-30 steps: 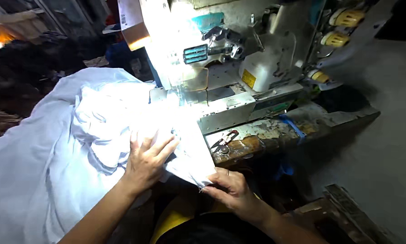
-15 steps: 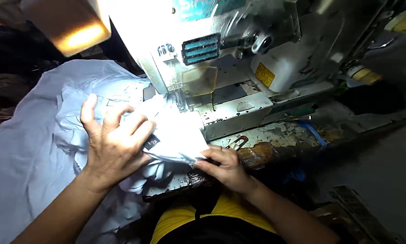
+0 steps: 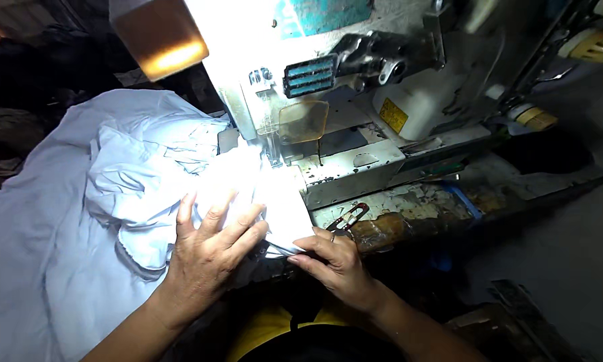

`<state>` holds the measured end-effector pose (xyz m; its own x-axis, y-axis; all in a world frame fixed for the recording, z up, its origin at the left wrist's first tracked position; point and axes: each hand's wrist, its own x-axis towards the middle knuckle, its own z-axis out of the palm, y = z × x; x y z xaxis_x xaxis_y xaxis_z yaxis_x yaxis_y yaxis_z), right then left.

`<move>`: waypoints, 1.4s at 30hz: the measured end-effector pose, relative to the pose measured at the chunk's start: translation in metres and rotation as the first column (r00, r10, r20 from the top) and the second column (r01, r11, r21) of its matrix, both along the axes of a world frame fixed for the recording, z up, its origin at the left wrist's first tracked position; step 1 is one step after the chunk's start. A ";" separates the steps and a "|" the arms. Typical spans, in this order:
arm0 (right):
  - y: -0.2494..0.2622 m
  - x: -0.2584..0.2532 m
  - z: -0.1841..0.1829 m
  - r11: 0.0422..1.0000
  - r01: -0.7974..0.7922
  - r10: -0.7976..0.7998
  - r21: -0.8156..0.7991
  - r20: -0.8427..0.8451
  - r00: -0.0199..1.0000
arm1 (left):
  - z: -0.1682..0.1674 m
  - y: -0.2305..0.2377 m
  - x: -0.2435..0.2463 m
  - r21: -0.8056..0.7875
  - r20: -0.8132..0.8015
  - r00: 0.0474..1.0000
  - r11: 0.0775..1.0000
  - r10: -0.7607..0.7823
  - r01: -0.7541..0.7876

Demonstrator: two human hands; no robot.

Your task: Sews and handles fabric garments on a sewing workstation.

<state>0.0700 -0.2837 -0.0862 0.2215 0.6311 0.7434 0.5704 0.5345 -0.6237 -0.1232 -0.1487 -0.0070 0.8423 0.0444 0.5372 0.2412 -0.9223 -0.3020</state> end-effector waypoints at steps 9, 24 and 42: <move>0.051 0.013 0.025 0.998 -0.056 0.056 0.004 -0.140 0.989 | 0.046 0.019 0.028 -0.001 -0.014 0.993 0.994 0.113 -0.113; -0.075 0.101 0.036 0.957 0.240 -0.197 0.165 -0.242 0.950 | -0.086 0.021 0.042 0.017 0.430 0.902 0.999 -0.043 0.040; -0.124 0.033 0.049 0.951 0.199 -0.172 0.235 -0.133 0.976 | 0.046 -0.115 0.032 -0.549 0.212 0.828 0.637 -0.519 0.541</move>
<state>0.1025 -0.4078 -0.0374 0.4059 0.3721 0.8348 0.6099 0.5700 -0.5506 -0.0911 -0.2638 0.0388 0.8019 -0.1036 0.5884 -0.3442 -0.8850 0.3134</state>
